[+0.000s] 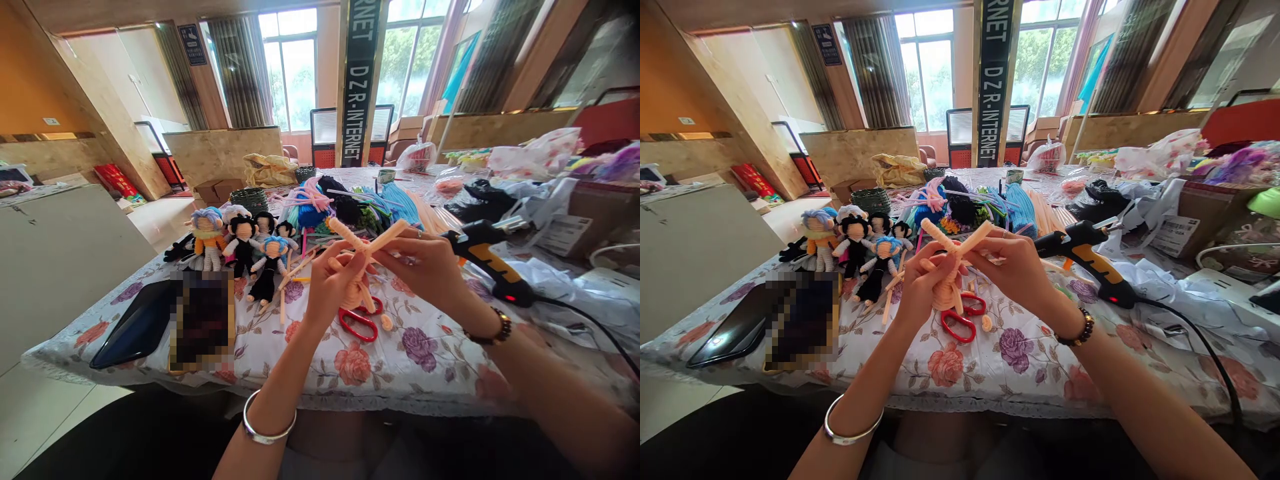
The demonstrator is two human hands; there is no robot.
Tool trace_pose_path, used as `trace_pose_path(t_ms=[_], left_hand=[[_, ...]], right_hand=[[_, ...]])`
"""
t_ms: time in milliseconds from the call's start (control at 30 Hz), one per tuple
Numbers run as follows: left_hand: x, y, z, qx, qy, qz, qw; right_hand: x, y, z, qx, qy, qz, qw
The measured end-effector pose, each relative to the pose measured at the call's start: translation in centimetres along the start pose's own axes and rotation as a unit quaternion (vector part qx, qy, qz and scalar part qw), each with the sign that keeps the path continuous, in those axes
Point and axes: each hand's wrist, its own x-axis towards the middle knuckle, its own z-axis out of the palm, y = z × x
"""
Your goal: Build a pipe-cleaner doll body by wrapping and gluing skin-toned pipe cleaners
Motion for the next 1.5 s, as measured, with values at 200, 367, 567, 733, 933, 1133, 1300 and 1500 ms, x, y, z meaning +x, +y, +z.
trace_pose_path(t_ms=[200,367,567,733,933,1133,1300,1500], left_hand=[[0.1,-0.1,0.0,-0.011,0.016,0.003,1.0],[0.1,-0.1,0.0,0.012,0.023,0.012,1.0],[0.1,-0.1,0.0,0.028,0.023,0.009,0.999],[0.1,-0.3,-0.1,0.017,0.015,0.012,1.0],[0.0,0.1,0.4,0.03,0.029,-0.005,0.999],[-0.4,0.4,0.7,0.091,0.049,0.02,0.994],[-0.6,-0.1,0.7,0.068,0.04,0.016,0.997],[-0.6,-0.3,0.5,0.069,0.041,0.008,0.997]], right_hand=[[-0.4,0.5,0.8,-0.105,0.094,-0.152,0.978],[-0.5,0.6,0.9,-0.169,0.116,-0.195,0.959],[-0.8,1.3,1.3,-0.18,0.151,-0.208,0.95],[-1.1,1.7,1.5,-0.203,0.149,-0.227,0.941],[-1.2,1.8,0.9,-0.26,0.129,-0.282,0.914],[-1.4,2.1,0.8,-0.253,0.113,-0.301,0.912],[-1.5,2.0,1.1,-0.23,0.129,-0.269,0.926],[-1.3,1.9,1.5,-0.175,0.132,-0.24,0.946]])
